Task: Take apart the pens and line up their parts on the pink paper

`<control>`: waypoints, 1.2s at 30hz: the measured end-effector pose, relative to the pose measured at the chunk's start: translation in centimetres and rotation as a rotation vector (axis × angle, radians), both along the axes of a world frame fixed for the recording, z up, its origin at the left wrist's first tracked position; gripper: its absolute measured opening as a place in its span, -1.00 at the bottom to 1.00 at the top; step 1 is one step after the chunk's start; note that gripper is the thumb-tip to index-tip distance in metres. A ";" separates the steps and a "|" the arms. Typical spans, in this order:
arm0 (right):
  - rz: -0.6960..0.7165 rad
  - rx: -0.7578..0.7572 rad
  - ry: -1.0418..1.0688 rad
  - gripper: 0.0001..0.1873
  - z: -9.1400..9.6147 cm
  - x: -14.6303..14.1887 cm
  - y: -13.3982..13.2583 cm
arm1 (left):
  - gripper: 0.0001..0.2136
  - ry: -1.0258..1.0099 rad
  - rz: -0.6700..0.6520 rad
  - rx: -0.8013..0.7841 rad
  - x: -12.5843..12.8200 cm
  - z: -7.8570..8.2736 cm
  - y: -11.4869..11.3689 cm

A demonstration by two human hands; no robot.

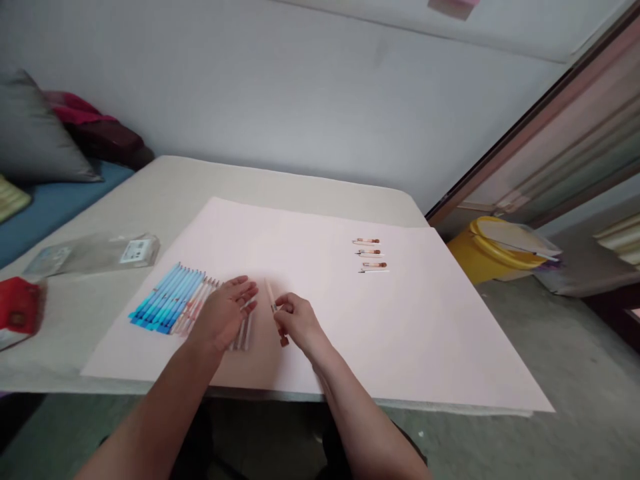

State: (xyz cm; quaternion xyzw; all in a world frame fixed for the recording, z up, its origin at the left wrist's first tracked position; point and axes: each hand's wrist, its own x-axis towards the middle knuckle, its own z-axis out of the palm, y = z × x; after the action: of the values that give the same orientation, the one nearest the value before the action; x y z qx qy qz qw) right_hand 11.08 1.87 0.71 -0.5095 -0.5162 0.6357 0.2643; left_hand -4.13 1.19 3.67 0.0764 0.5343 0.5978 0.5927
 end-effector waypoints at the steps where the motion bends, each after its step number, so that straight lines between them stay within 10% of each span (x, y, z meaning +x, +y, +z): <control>1: -0.015 -0.037 0.114 -0.75 0.4 0.3 -0.1 | -0.79 -0.042 -0.033 -0.026 0.4 -0.2 -0.1; 11: 0.034 -0.250 0.447 -0.71 1.6 0.7 -1.6 | -0.87 -0.200 -0.294 0.214 2.0 -0.5 -0.3; 20: 0.035 0.450 -0.460 -0.75 2.2 -0.1 -2.5 | -0.82 -0.015 -0.152 0.151 2.4 -0.4 -0.5; 26: 0.046 0.077 0.050 -0.65 2.4 0.9 -1.7 | -0.82 -0.218 -0.318 0.221 1.8 -0.1 -0.5; 36: 0.042 0.042 0.005 -0.68 2.6 1.1 -1.8 | -0.82 -0.250 -0.272 0.226 2.0 0.0 -0.5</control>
State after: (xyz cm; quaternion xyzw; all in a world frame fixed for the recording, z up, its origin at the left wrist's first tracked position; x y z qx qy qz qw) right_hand 12.18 0.07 3.35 -0.4913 -0.5393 0.6316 0.2626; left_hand -2.13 0.66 3.63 0.1391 0.3709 0.5734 0.7171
